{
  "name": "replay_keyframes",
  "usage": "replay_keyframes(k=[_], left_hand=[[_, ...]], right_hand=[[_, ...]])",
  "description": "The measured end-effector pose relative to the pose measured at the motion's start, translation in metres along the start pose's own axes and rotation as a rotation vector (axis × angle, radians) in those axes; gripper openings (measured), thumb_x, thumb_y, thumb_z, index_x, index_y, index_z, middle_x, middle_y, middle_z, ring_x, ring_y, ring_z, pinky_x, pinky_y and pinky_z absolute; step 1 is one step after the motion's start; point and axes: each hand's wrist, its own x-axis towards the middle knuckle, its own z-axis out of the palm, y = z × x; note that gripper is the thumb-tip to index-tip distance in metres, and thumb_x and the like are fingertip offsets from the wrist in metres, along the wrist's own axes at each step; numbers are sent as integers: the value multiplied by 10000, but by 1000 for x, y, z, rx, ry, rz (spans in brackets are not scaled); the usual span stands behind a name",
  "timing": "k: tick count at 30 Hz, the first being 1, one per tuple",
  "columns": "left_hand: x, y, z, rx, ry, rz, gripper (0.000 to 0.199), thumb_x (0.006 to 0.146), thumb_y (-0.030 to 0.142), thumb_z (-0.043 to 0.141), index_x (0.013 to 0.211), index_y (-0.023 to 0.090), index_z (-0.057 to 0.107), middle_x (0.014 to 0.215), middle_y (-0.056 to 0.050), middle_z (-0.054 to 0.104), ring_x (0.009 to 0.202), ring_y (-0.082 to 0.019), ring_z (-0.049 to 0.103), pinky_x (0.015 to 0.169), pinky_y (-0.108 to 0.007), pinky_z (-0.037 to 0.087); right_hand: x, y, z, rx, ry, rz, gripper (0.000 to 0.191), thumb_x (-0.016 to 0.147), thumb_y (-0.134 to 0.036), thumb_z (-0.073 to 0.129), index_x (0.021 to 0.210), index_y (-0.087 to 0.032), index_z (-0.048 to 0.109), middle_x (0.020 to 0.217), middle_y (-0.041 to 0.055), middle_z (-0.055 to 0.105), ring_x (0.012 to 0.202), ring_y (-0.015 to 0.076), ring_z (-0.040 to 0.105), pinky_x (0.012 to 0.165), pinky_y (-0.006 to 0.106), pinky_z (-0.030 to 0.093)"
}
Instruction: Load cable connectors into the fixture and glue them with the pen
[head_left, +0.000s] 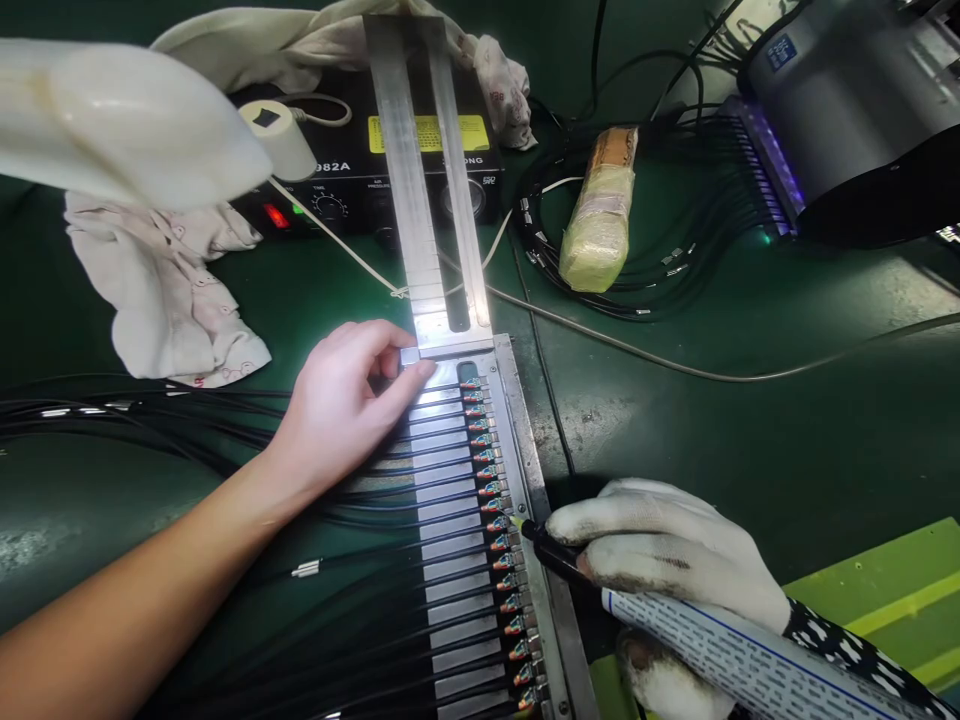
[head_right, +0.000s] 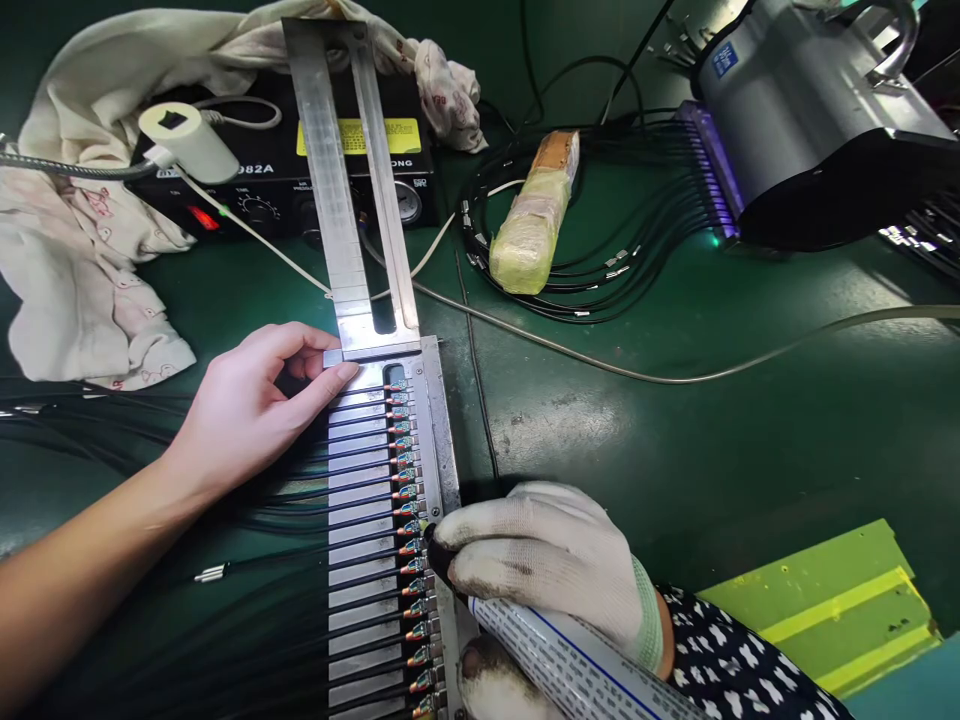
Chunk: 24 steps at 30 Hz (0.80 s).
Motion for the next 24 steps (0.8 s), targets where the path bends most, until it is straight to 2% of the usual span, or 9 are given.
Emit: replay_keyframes(k=[5, 14, 24], left_hand=[[0, 0, 0, -8, -5, 12, 248, 867, 455, 627, 923, 215, 610, 731, 7, 538, 694, -161, 505, 569, -275, 396], [1, -1, 1, 3, -6, 24, 253, 873, 455, 616, 924, 208, 610, 725, 9, 539, 695, -165, 501, 625, -300, 404], [1, 0, -1, 7, -4, 34, 255, 869, 456, 610, 918, 206, 606, 731, 13, 537, 682, -160, 501, 656, -309, 404]], right_hand=[[1, 0, 0, -8, 16, -6, 254, 994, -343, 455, 975, -155, 625, 1008, 61, 730, 951, 169, 712, 824, 302, 547], [7, 0, 5, -10, 105, 0, 234, 983, -330, 482, 934, -163, 637, 920, 55, 735, 875, 188, 733, 762, 308, 580], [2, 2, 3, -32, 76, 8, 206, 942, -334, 548, 1001, -160, 641, 980, 75, 735, 918, 217, 732, 795, 327, 604]])
